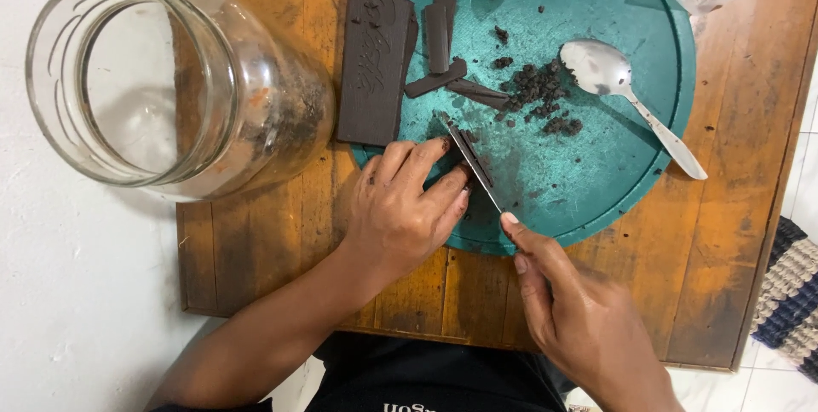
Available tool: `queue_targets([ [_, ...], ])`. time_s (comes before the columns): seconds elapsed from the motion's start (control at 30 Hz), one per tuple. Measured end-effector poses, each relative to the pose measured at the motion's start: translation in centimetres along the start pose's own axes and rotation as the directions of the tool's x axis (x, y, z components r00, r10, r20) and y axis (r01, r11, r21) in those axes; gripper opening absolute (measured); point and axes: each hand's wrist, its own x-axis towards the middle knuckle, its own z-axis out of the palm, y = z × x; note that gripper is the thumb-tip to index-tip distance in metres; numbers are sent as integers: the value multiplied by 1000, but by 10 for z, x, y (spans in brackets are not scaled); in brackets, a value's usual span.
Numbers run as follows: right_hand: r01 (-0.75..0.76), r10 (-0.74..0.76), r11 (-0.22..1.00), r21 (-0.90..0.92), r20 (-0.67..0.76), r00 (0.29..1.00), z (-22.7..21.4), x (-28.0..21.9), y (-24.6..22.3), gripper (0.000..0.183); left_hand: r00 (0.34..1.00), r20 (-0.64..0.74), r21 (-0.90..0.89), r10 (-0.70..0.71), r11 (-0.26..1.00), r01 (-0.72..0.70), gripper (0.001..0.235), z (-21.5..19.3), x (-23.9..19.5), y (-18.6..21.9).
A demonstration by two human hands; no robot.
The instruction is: A person uses a knife to shave and chop a large block of dark chocolate on a green cutting board, occasionally using a spoon to move the pieces.
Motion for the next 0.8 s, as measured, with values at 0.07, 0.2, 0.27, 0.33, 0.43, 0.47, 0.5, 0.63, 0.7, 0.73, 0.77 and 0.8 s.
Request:
queue_targets([
  [0.07,7,-7,1000,-2,6,1000,0,0,1,46,1000,0,2,5,1000,-5,12,0,0,-1],
  [0.2,-26,25,1000,15,52,998,-1,1,0,47,1000,-5,12,7,1000,-7,11,0,0,-1],
  [0.27,-34,32,999,23,58,998,-1,5,1,42,1000,2,12,13,1000,-13,9,-2,2,-1],
  [0.33,-44,42,999,31,63,997,0,8,0,38,1000,11,10,20,1000,-21,8,-3,3,-1],
  [0.43,-25,25,999,-31,6,1000,5,13,-4,35,1000,13,22,11,1000,-11,10,-3,3,-1],
  [0.47,-42,42,999,-25,6,999,8,14,-4,34,1000,5,14,16,1000,-16,9,-3,3,-1],
  [0.5,-59,59,998,-18,6,998,10,15,-4,33,1000,-3,7,21,1000,-21,9,-3,3,-1],
  [0.63,-4,3,1000,-17,-63,998,14,18,-6,31,999,-29,2,29,1000,-29,7,-3,1,0],
  [0.7,26,-28,999,-28,-72,997,16,20,-7,34,999,-17,26,31,999,-30,8,-4,1,1],
  [0.73,26,-29,999,-31,-79,996,17,21,-7,34,999,-23,27,37,999,-36,8,-3,0,1],
  [0.77,42,-46,998,-55,-73,996,18,23,-8,34,998,-32,29,45,999,-44,10,-2,0,1],
  [0.8,61,-65,995,-77,-64,996,20,25,-8,34,998,-41,34,51,998,-49,12,-2,-1,1],
])
